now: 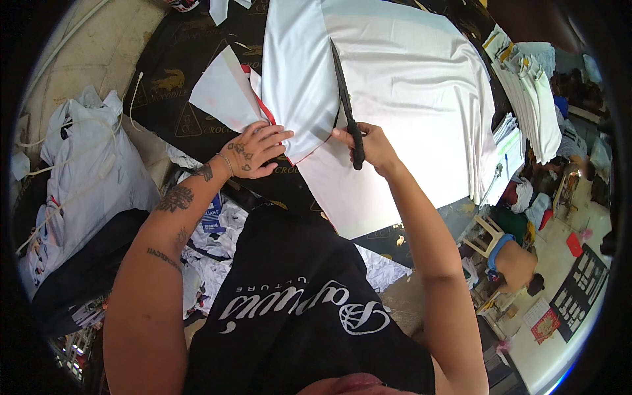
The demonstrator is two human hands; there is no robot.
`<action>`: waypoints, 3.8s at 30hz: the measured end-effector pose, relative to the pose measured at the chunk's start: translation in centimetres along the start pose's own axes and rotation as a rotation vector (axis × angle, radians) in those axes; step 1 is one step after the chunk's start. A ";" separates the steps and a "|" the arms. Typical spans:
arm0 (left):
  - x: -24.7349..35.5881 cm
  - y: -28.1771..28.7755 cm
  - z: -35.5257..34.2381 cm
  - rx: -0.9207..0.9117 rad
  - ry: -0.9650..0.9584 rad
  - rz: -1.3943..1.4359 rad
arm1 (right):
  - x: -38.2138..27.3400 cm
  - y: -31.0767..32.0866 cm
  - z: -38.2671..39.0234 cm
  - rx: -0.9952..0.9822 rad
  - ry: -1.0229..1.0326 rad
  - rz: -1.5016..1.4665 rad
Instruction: The person uses shears to cut a white fabric piece laid over a red and yellow jersey on a table. They trim the edges, fold the fabric, and repeat the cutting process on multiple pieces, stacking the cut fabric and jersey sections on the table.
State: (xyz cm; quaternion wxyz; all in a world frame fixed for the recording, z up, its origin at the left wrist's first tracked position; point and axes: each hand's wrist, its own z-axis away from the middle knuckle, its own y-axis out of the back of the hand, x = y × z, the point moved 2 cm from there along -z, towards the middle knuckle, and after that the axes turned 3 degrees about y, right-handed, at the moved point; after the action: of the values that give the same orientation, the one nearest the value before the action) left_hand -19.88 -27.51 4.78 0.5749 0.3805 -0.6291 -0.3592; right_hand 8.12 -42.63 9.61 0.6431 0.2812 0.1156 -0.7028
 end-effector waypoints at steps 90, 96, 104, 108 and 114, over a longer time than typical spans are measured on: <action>10.8 14.4 -30.6 0.412 0.252 1.408 | 13.3 12.9 32.7 0.831 0.976 -0.487; 15.2 26.1 -28.4 0.528 -0.154 0.644 | 9.4 14.7 39.8 1.100 1.043 -0.223; 11.6 7.9 -16.0 0.401 -0.105 0.042 | 21.5 4.4 25.1 1.313 0.658 0.427; 8.5 1.8 -12.0 -0.478 0.436 0.234 | 26.9 2.3 20.3 0.717 0.468 0.298; 4.0 3.0 -14.8 0.147 0.578 0.645 | 24.8 9.8 17.9 1.055 0.338 0.089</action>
State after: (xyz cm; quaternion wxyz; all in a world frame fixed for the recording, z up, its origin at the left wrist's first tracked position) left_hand -5.57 -29.94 10.46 0.7815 0.2893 -0.5527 0.0058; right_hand 12.89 -74.22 12.69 0.4164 0.6786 -0.1626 -0.5829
